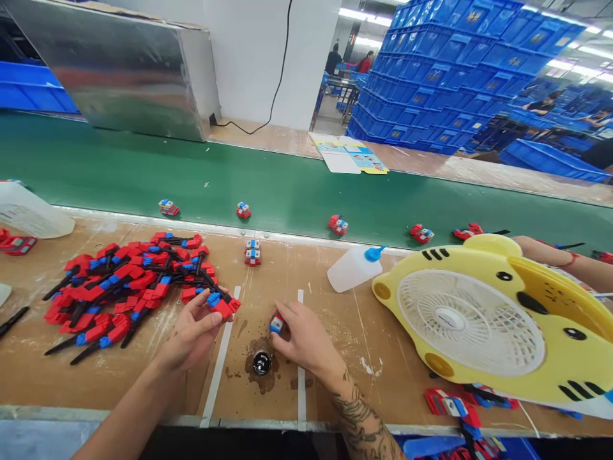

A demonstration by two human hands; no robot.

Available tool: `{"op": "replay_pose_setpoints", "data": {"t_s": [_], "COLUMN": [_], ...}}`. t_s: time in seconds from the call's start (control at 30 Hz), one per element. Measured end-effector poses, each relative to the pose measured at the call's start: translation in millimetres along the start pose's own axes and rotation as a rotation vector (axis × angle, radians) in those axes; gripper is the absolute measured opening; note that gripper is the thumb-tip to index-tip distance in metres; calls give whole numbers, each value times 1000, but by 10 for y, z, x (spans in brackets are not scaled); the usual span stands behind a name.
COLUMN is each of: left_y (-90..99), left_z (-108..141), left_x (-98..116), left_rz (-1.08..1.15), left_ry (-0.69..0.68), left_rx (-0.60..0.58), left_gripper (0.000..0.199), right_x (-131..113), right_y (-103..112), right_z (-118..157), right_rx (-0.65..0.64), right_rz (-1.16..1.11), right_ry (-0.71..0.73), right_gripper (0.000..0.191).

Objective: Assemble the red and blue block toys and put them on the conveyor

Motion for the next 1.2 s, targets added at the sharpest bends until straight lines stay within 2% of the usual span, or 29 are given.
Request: {"op": "replay_pose_setpoints", "data": {"t_s": [0.1,0.2,0.33,0.47,0.53,0.6,0.67,0.73,0.77,0.9,1.03,1.2], "left_y": [48,125,203,189,167,155,155,164,169,165,145,144], "left_z": [-24,-23,4,50,77,103,123,134,136,124,98,66], "left_x": [-41,-67,-89,-88,-81,-76,-79,-95,-108,-156,-182,-236], "left_rz": [-10,-27,-42,-49,-64,-78,-86,-86,-86,-87,-85,-97], "left_ry": [7,-10,-16,-16,-14,-9,2,19,30,59,54,82], "left_rx": [-30,-64,-69,-69,-80,-88,-87,-71,-61,-45,-58,-51], "left_gripper": [43,38,37,38,40,41,41,43,45,50,50,51], "right_x": [-114,-101,63,177,180,177,167,112,75,-26,-40,-49], "right_y": [-68,-10,178,355,438,466,363,174,79,-147,-198,-224], "right_z": [36,189,459,619,669,729,782,792,784,749,759,768], "right_rx": [-65,-86,-38,19,114,262,382,412,400,332,306,282], "right_rz": [90,85,83,97,-104,-530,-1048,-1453,-1584,-1793,-1846,-1931], "right_ry": [68,68,-12,-145,-212,-266,-300,-317,-324,-331,-344,-371], "right_gripper": [55,54,56,51,47,49,52,49,47,46,54,49]}}
Point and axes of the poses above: each hand's wrist, its own z-axis away from the middle knuckle, its own y-axis out of the back of the hand, x = y × z, the point moved 8 cm from there along -z, towards the middle knuckle, and after that the axes turned 15 degrees about -z, right-handed, at the moved point
